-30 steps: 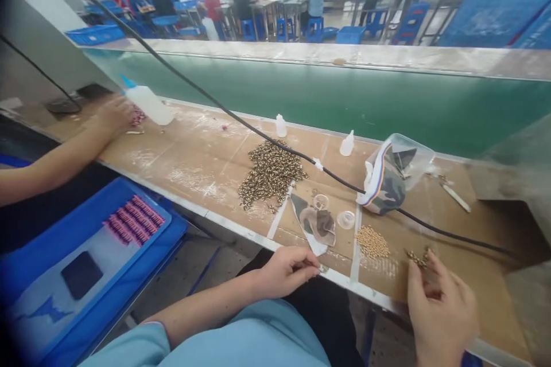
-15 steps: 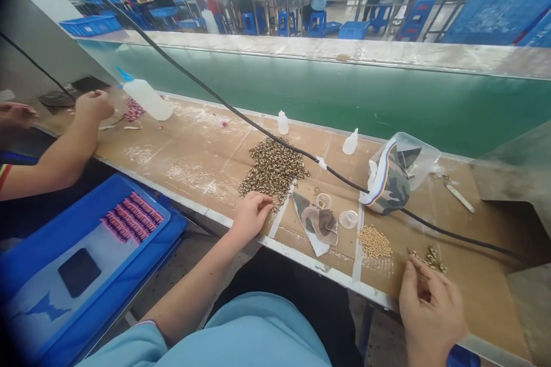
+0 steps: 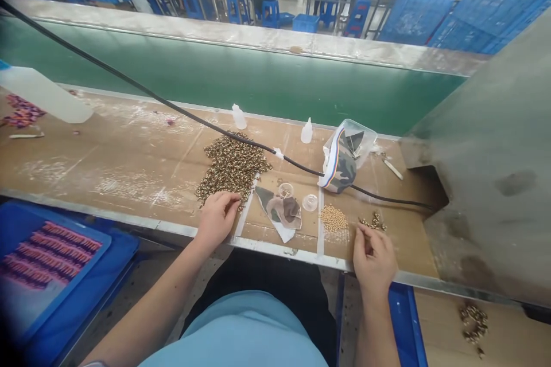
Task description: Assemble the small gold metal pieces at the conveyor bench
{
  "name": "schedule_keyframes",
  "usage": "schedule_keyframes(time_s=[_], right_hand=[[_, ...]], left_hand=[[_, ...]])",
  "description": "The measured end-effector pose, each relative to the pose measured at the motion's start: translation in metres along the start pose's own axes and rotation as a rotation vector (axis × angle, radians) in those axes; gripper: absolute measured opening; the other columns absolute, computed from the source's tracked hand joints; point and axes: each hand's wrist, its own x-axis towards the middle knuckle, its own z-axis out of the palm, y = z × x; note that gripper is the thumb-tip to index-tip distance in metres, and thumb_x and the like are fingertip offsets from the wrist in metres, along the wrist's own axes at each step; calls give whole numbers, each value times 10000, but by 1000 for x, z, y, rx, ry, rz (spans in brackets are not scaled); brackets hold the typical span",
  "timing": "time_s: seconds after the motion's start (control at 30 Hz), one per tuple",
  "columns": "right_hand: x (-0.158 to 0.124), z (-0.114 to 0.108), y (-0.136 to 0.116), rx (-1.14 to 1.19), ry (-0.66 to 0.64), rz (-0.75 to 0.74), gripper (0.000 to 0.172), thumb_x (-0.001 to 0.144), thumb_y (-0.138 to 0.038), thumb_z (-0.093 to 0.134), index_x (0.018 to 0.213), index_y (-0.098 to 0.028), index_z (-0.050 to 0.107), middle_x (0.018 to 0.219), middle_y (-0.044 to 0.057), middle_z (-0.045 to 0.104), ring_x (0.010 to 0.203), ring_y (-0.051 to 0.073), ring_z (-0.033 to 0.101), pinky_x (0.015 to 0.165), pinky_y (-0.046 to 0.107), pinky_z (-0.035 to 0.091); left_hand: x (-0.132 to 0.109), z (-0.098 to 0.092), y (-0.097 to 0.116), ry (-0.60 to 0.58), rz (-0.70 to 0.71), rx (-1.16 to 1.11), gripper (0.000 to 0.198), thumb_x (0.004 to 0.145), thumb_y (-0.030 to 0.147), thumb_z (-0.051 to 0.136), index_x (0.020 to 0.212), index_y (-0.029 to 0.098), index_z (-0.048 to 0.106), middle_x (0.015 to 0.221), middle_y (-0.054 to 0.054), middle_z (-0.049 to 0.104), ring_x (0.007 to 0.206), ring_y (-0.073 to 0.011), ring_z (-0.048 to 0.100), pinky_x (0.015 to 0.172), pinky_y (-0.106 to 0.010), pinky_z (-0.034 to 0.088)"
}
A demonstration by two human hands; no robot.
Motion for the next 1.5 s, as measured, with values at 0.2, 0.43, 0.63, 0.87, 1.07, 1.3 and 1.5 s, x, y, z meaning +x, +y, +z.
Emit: schedule_keyframes(time_s=[0.2, 0.43, 0.63, 0.87, 1.07, 1.3, 1.5], right_hand=[[2, 0, -5, 28, -32, 33, 247, 855, -355, 550, 840, -161, 702, 739, 60, 658, 531, 125, 519, 574, 274, 462], [16, 0, -66, 244, -181, -99, 144, 858, -291, 579, 896, -203, 687, 782, 34, 671, 496, 95, 515, 488, 233, 440], [28, 26, -106, 217, -259, -257, 206, 900, -321, 527, 985, -222, 687, 797, 28, 684, 575, 97, 598, 524, 211, 453], [37, 53, -114, 71, -238, -389, 268, 941, -309, 456, 929, -227, 711, 830, 16, 693, 595, 76, 606, 525, 194, 405], [44, 55, -114, 33, -201, -399, 255, 939, -293, 469, 889, -215, 707, 811, 12, 687, 598, 70, 599, 531, 194, 380], [49, 54, -114, -9, -215, -401, 224, 928, -288, 493, 870, -195, 689, 821, 18, 680, 573, 76, 568, 499, 219, 327], [47, 55, -115, -4, -229, -412, 308, 955, -324, 426, 829, -186, 670, 786, 18, 677, 553, 80, 556, 485, 222, 311]], left_hand=[[-5, 2, -1, 63, 2, -31, 116, 836, 175, 470, 814, 208, 579, 866, -69, 674, 835, -228, 571, 770, -368, 433], [-7, 0, 1, 100, -16, -122, 127, 837, 176, 458, 821, 207, 580, 837, -60, 664, 823, -208, 579, 768, -346, 452], [-9, -9, 18, 105, -175, -470, 98, 829, 254, 516, 857, 195, 589, 886, -60, 653, 883, -191, 604, 825, -328, 476], [-7, 7, 52, -231, -578, -1297, 253, 686, 340, 723, 805, 148, 608, 747, -30, 669, 713, -143, 639, 739, -302, 525], [-3, 21, 59, -214, -646, -1443, 314, 612, 333, 797, 808, 136, 651, 740, -24, 668, 721, -128, 639, 761, -284, 519], [-4, 32, 57, -213, -595, -1390, 290, 649, 356, 771, 789, 140, 637, 702, -19, 655, 712, -138, 636, 760, -304, 522], [-5, 34, 54, -211, -577, -1378, 286, 648, 311, 774, 830, 143, 630, 749, -16, 656, 729, -128, 637, 752, -277, 512]])
